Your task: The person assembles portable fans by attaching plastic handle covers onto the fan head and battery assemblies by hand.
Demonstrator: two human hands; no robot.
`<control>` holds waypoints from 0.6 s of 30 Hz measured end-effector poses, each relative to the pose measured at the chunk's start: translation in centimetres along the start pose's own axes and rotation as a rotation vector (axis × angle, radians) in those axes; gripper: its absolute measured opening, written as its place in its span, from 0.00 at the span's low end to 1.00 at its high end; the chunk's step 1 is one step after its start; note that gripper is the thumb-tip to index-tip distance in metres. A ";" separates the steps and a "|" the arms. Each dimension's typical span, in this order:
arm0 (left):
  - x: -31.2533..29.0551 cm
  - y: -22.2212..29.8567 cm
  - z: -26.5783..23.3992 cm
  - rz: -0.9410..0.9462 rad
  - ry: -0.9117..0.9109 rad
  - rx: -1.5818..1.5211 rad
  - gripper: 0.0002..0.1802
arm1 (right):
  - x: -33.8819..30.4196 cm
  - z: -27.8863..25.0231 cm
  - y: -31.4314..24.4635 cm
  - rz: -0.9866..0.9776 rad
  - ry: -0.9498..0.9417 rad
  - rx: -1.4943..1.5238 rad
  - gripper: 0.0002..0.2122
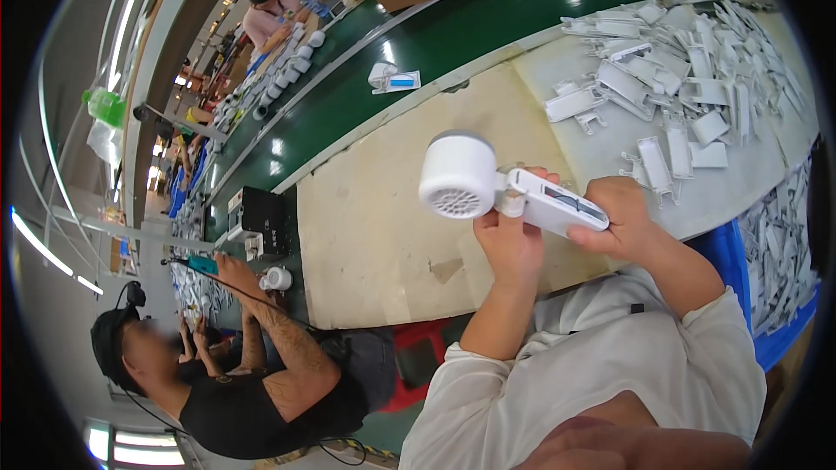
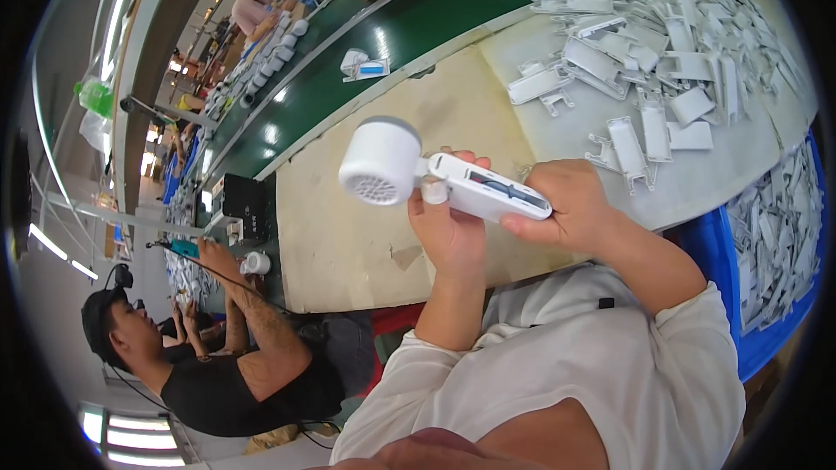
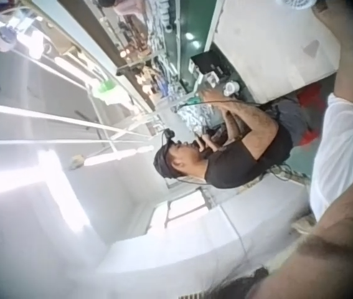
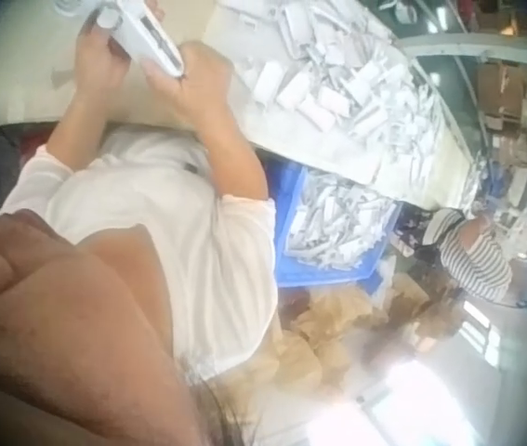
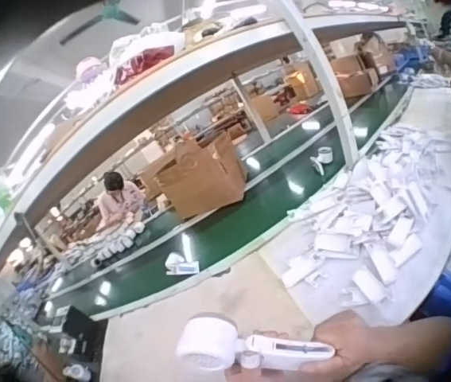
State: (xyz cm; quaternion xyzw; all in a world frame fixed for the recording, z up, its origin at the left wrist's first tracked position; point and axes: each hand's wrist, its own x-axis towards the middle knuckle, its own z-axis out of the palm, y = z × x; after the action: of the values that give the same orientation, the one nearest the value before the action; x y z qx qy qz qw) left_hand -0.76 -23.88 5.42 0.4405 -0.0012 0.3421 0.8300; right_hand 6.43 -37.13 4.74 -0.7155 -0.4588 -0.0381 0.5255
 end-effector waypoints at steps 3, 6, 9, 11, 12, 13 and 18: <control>1.5 0.3 -2.5 -0.090 0.009 0.142 0.15 | 0.3 1.3 2.0 -0.013 -0.155 -0.085 0.16; 4.7 3.7 -8.4 -0.285 0.024 0.590 0.12 | 0.8 1.5 2.2 0.058 -0.334 -0.186 0.16; 8.5 9.9 -21.2 -0.098 0.155 1.719 0.16 | 1.2 -0.1 2.3 0.144 -0.283 -0.154 0.16; 9.0 13.6 -28.9 -0.176 0.349 2.065 0.19 | 1.2 -0.5 2.8 0.118 -0.311 -0.145 0.14; 9.3 14.9 -30.7 -0.333 0.457 2.131 0.21 | 1.1 -0.7 3.1 0.111 -0.332 -0.148 0.13; 9.5 15.7 -31.6 -0.434 0.517 2.194 0.23 | 1.1 -0.6 3.5 0.106 -0.329 -0.146 0.13; 14.2 13.2 -26.5 0.032 0.401 2.629 0.22 | 1.3 -0.2 4.5 0.072 -0.264 -0.102 0.07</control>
State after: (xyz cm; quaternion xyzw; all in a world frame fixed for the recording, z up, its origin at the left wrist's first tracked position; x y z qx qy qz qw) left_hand -5.39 8.58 3.14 0.8518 0.4444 0.1568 -0.2287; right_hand 10.43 -36.58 2.28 -0.7560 -0.4954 0.0523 0.4246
